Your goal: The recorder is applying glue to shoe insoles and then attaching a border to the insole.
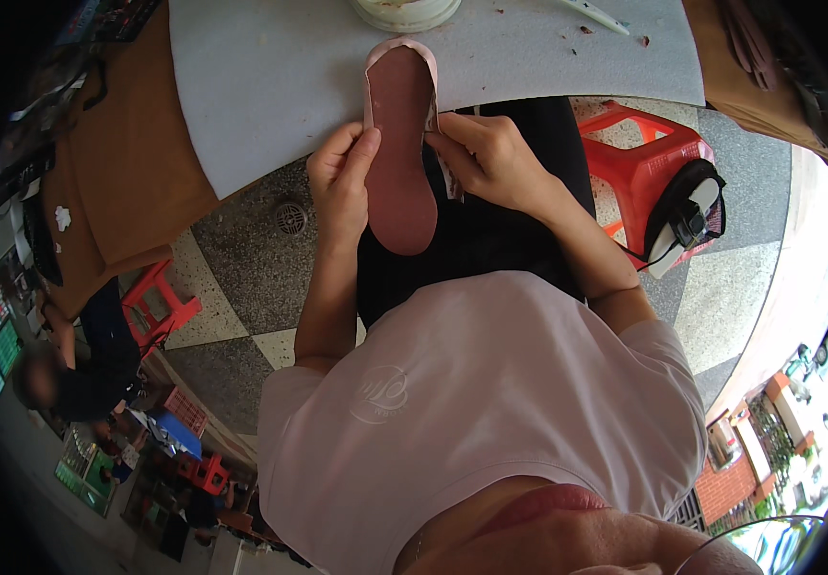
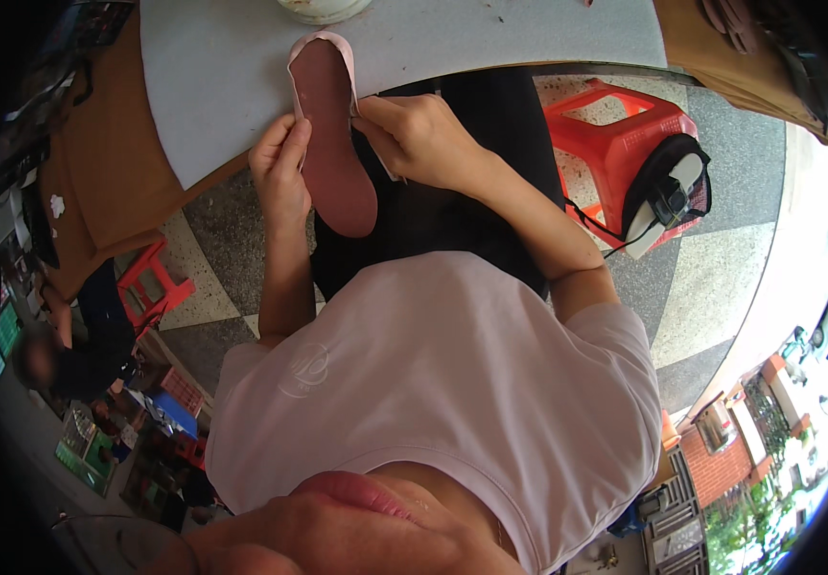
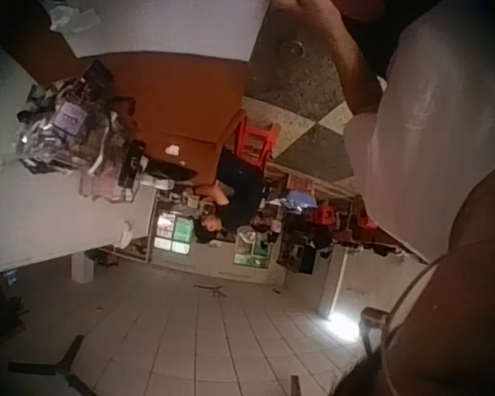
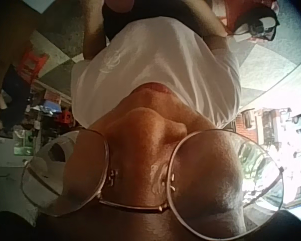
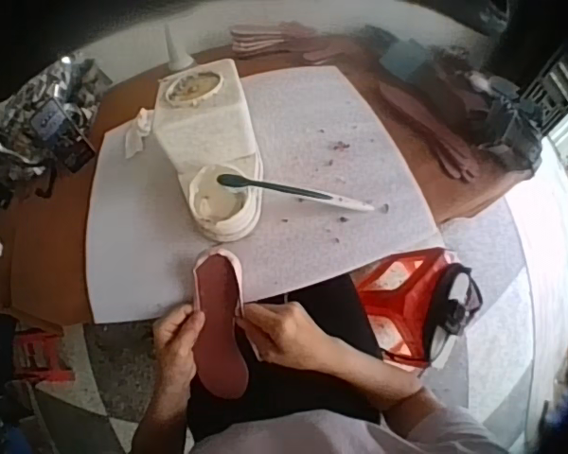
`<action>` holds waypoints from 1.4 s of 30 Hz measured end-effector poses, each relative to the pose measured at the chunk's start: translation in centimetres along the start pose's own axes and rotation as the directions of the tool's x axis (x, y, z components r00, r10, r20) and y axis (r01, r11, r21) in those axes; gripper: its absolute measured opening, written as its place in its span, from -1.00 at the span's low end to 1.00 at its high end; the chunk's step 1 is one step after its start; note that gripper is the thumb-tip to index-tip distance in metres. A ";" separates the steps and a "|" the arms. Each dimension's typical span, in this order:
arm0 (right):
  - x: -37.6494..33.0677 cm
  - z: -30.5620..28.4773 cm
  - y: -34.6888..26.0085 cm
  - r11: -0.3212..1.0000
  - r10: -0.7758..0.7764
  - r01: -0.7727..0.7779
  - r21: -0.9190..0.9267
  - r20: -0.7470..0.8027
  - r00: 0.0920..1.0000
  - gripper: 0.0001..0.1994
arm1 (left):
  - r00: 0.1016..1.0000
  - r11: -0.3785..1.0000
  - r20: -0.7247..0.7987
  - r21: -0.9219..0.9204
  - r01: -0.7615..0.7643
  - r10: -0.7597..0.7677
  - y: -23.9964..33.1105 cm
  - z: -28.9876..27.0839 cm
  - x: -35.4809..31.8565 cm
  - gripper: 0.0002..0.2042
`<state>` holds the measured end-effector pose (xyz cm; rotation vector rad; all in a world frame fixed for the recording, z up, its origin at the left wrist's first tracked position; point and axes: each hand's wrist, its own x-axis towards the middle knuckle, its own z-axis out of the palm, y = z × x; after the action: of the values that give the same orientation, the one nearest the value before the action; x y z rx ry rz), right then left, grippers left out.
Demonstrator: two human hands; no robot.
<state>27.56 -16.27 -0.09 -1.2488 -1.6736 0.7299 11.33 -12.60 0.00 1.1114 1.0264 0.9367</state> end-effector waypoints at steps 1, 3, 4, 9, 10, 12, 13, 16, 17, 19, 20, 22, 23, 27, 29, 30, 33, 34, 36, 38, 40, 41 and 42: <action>0.0 0.0 0.0 1.000 0.004 -0.004 -0.003 0.003 1.000 -0.80 | 1.000 1.000 0.004 0.000 -0.001 0.001 0.0 0.0 0.0 -0.89; 0.0 0.0 0.1 1.000 0.007 -0.007 -0.007 0.007 1.000 -0.80 | 1.000 1.000 0.006 0.006 -0.001 0.001 0.0 0.0 0.0 -0.89; 0.0 -0.1 0.1 1.000 0.006 -0.006 -0.008 0.009 1.000 -0.85 | 1.000 1.000 0.009 0.013 -0.002 0.002 0.0 0.0 0.0 -0.89; -0.1 -0.1 0.3 0.999 0.033 -0.033 0.009 0.036 0.999 -0.90 | 1.000 1.000 0.016 0.002 -0.008 0.008 -0.1 -0.1 0.1 -0.89; -0.1 0.0 0.3 1.000 0.020 -0.020 0.000 0.024 1.000 -0.90 | 1.000 1.000 0.024 -0.006 -0.010 0.010 -0.2 -0.2 0.1 -0.89; -0.1 0.0 0.3 1.000 0.007 -0.007 -0.010 0.013 1.000 -0.90 | 1.000 1.000 0.017 -0.009 -0.009 0.009 -0.2 -0.1 0.1 -0.89; -0.1 0.1 0.3 1.000 0.004 -0.004 0.001 0.006 1.000 -0.85 | 1.000 1.000 0.010 -0.011 -0.007 0.007 -0.2 0.0 0.1 -0.89; 0.0 0.0 0.3 1.000 0.005 -0.005 -0.004 0.018 1.000 -0.85 | 1.000 1.000 0.013 -0.019 -0.004 0.005 0.1 0.2 0.1 -0.89; 0.0 -0.1 0.3 1.000 0.009 -0.009 -0.020 0.037 0.999 -0.89 | 1.000 1.000 0.012 -0.019 -0.004 0.004 0.1 0.1 0.1 -0.89; 0.0 -0.1 0.3 1.000 0.016 -0.016 -0.006 0.044 0.999 -0.89 | 1.000 1.000 0.020 -0.001 -0.004 0.004 0.0 -0.1 0.1 -0.89; 0.0 -0.1 0.3 1.000 0.022 -0.023 0.008 0.050 0.999 -0.89 | 1.000 1.000 0.020 -0.001 -0.003 0.003 0.0 -0.1 0.1 -0.89; 0.1 -0.1 0.3 1.000 0.011 -0.011 0.000 0.044 0.999 -0.89 | 1.000 1.000 0.023 -0.017 -0.009 0.009 0.1 -0.1 0.1 -0.89; 0.1 -0.1 0.3 1.000 0.000 0.001 -0.008 0.037 0.999 -0.89 | 1.000 1.000 0.023 -0.017 -0.008 0.008 0.0 -0.1 0.1 -0.89; 0.1 -0.1 0.2 1.000 -0.005 0.006 -0.010 0.022 1.000 -0.88 | 1.000 1.000 0.016 -0.001 -0.007 0.007 -0.1 -0.2 0.1 -0.89; 0.1 -0.2 0.1 1.000 0.025 -0.026 0.015 0.044 0.999 -0.88 | 1.000 1.000 0.011 -0.005 -0.006 0.006 -0.1 -0.1 0.2 -0.90; 0.1 -0.2 0.2 1.000 0.025 -0.025 0.014 0.043 0.999 -0.88 | 1.000 1.000 0.005 -0.005 -0.006 0.006 0.0 0.0 0.2 -0.90; 0.1 -0.1 0.3 1.000 0.003 -0.002 -0.011 0.035 0.999 -0.89 | 1.000 1.000 0.002 0.005 -0.006 0.006 0.0 -0.1 0.2 -0.90; 0.0 -0.1 0.4 1.000 0.002 -0.001 -0.006 0.034 0.999 -0.89 | 1.000 1.000 0.006 0.014 -0.005 0.005 0.0 -0.1 0.1 -0.90; 0.1 -0.1 0.4 1.000 -0.001 0.001 -0.003 0.032 0.999 -0.89 | 1.000 1.000 0.008 0.009 -0.002 0.002 0.0 -0.1 0.2 -0.90; 0.1 -0.1 0.2 0.998 0.034 -0.036 0.042 0.042 0.999 -0.89 | 1.000 1.000 0.009 0.006 0.001 -0.001 0.0 -0.1 0.2 -0.90; 0.1 -0.2 0.1 0.999 0.029 -0.031 0.041 0.045 0.999 -0.89 | 1.000 1.000 0.019 -0.003 0.001 -0.001 0.0 -0.1 0.2 -0.90; 0.1 -0.2 0.1 0.999 0.026 -0.028 0.040 0.047 0.999 -0.89 | 1.000 1.000 0.019 -0.003 0.001 -0.001 0.2 0.0 0.2 -0.90; 0.1 -0.2 0.1 0.999 0.026 -0.028 0.040 0.046 0.999 -0.89 | 1.000 1.000 0.008 -0.011 0.002 -0.002 0.3 0.2 0.2 -0.90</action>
<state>27.76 -16.13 -0.05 -1.2367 -1.6735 0.8102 11.53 -12.41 0.31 1.1038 1.0152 0.9344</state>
